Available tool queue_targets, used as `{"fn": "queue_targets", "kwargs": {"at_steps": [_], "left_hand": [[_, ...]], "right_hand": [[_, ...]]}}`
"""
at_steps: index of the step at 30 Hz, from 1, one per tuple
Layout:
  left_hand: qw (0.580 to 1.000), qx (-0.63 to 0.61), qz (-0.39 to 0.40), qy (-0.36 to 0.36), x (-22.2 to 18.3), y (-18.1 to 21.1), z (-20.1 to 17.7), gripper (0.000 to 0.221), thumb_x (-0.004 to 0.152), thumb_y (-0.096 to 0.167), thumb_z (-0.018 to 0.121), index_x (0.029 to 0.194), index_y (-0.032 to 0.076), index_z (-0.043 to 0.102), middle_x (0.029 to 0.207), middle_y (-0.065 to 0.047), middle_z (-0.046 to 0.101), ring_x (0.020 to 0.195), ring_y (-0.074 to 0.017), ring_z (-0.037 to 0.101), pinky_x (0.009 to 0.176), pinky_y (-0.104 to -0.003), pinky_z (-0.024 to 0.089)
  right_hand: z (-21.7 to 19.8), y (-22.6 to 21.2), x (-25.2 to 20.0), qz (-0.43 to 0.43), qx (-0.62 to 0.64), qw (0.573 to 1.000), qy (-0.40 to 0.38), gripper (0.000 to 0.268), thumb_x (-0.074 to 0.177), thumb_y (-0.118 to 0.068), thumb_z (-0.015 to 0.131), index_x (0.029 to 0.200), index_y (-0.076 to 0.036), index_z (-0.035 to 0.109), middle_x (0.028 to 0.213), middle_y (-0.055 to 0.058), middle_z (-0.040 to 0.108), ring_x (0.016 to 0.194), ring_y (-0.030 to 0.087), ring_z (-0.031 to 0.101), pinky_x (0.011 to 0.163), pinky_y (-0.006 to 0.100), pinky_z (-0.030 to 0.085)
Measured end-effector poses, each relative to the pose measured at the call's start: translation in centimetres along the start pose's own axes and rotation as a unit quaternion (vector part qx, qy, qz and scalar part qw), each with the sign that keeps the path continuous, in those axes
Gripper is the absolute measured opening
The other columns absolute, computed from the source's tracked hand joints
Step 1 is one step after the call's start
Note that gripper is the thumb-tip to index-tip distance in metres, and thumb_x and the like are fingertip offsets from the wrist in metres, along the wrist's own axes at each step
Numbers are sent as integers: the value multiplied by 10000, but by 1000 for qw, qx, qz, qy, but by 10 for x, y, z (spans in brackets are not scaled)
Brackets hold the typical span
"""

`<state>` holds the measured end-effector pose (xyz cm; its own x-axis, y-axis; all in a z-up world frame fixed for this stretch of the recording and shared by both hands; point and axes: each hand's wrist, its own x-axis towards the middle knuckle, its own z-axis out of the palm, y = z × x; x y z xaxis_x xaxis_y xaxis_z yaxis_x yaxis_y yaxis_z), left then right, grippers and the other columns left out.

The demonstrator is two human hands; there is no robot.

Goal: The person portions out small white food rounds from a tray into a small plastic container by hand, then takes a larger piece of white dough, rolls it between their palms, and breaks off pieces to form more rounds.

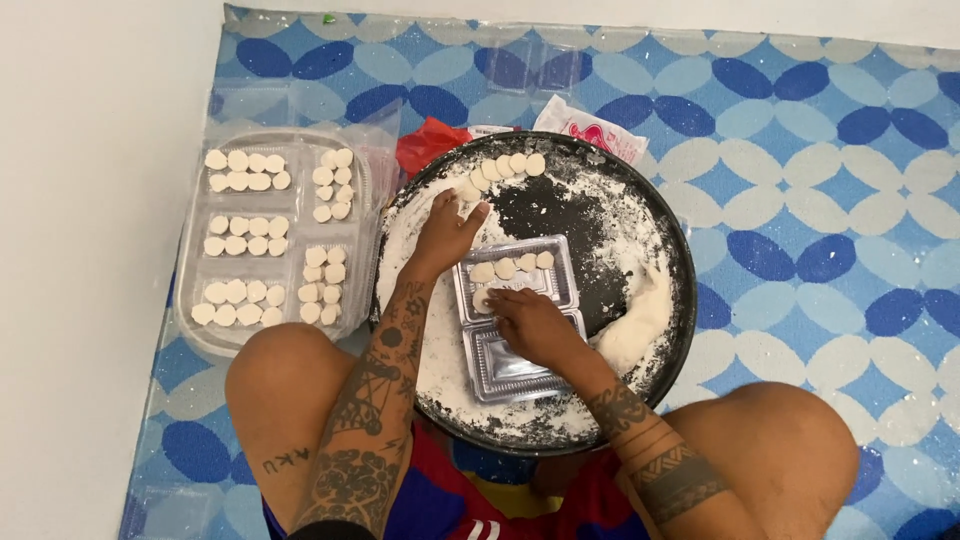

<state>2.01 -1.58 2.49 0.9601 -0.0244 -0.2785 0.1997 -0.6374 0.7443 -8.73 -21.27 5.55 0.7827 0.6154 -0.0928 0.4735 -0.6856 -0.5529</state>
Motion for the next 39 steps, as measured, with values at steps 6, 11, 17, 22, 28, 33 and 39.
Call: {"fn": "queue_targets", "kwargs": {"at_steps": [6,11,17,22,28,33,39], "left_hand": [[990,-137,-3,-44,-40,19,-36,897,948,704,574,1450,-32,475,1151,-125,697,1115,-248,708,1004,-391,493],[958,-259,-27,-118,-82,43,-53,653,1003,482,581,1379,-52,575,1071,-159,703,963,-201,641,822,-303,488],[914,-304,40,-266,-114,47,-63,543,967,470,638,1161,-33,699,1258,-175,606,961,-183,622,790,-276,453],[913,-292,23,-284,-105,24,-48,481,957,410,676,1270,46,696,1144,-96,708,995,-168,662,821,-244,497],[964,-248,-25,-94,-74,-11,-30,672,899,435,790,1370,-5,601,1178,-166,682,904,-206,748,754,-309,541],[960,-280,-19,-18,-65,-11,-23,559,871,340,809,1279,-10,656,976,-107,705,770,-147,726,654,-242,499],[963,-269,-25,-13,-57,-14,-15,533,865,320,800,1268,-1,661,954,-97,700,768,-151,725,649,-236,515]], "right_hand": [[-3,6,-2,23,55,998,28,391,894,-149,556,1251,-96,705,1302,179,682,1063,450,668,866,528,538],[5,6,5,92,126,980,120,407,905,-176,620,1307,-122,651,1290,147,668,1069,370,690,887,465,566],[7,-1,17,234,250,926,158,349,947,-258,671,1208,-102,499,1026,147,744,949,339,723,803,451,557],[20,17,17,240,234,925,177,251,917,-198,690,1098,-92,554,927,162,738,931,370,719,785,487,536],[36,51,12,263,197,930,162,221,900,-204,687,1085,-143,583,861,101,708,871,342,718,777,475,537],[11,8,8,267,163,944,109,241,920,-226,655,1118,-127,559,993,163,727,1024,428,686,875,570,513],[13,10,5,215,74,971,75,185,943,-216,610,1088,-102,614,993,167,739,1041,411,667,867,557,528]]}}
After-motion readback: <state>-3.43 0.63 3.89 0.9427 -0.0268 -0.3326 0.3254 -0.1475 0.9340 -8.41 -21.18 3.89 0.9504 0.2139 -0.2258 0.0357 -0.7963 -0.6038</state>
